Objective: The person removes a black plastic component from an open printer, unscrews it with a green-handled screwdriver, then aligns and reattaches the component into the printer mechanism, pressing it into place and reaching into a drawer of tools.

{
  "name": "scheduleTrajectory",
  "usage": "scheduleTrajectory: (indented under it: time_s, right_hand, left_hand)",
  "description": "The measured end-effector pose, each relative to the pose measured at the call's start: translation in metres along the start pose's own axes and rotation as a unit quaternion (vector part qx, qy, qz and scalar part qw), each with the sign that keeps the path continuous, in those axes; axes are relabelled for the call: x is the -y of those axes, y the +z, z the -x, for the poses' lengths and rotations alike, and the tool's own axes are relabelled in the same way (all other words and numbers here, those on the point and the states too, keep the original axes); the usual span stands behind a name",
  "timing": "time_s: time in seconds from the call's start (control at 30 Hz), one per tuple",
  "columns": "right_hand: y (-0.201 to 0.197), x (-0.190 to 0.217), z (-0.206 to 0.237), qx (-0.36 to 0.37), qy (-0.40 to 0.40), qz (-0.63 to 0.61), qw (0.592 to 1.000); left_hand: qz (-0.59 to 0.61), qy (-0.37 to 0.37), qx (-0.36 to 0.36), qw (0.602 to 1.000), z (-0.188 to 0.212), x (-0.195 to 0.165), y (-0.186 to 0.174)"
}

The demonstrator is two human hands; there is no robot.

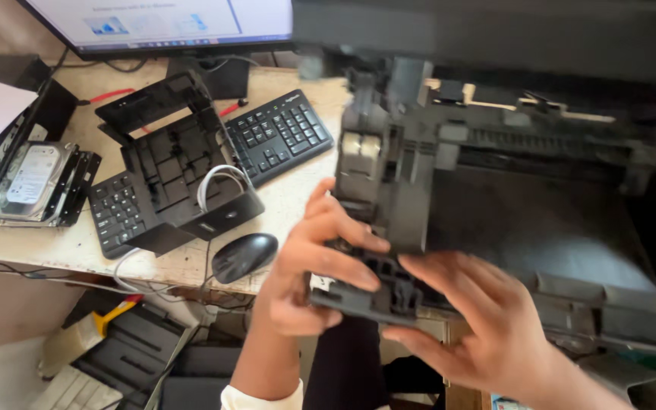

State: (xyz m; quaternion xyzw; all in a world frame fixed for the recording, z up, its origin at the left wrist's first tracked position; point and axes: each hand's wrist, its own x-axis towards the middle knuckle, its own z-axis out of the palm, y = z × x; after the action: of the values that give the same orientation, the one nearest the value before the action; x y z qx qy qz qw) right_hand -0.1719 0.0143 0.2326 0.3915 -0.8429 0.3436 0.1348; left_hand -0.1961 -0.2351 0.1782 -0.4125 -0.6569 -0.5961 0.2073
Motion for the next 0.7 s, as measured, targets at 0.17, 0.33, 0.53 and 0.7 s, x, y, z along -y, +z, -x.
scheduleTrajectory:
  time_s: [0.17,0.33,0.53,0.7]
  right_hand:
    - [0.009,-0.002,0.003,-0.036,-0.02,0.036,0.998]
    - [0.012,-0.005,0.006,-0.041,0.01,0.044,0.998]
    - [0.013,-0.006,0.007,-0.021,0.065,0.032,0.997]
    - [0.012,0.002,-0.002,-0.015,0.075,0.028,0.997]
  left_hand:
    - [0.053,-0.087,-0.023,0.995,0.007,-0.016,-0.005]
    - [0.146,-0.086,-0.072,0.983,0.01,-0.011,0.0]
    - [0.154,-0.083,-0.089,0.98,0.016,-0.005,0.003]
    - [0.147,-0.074,-0.089,0.982,0.016,-0.005,0.002]
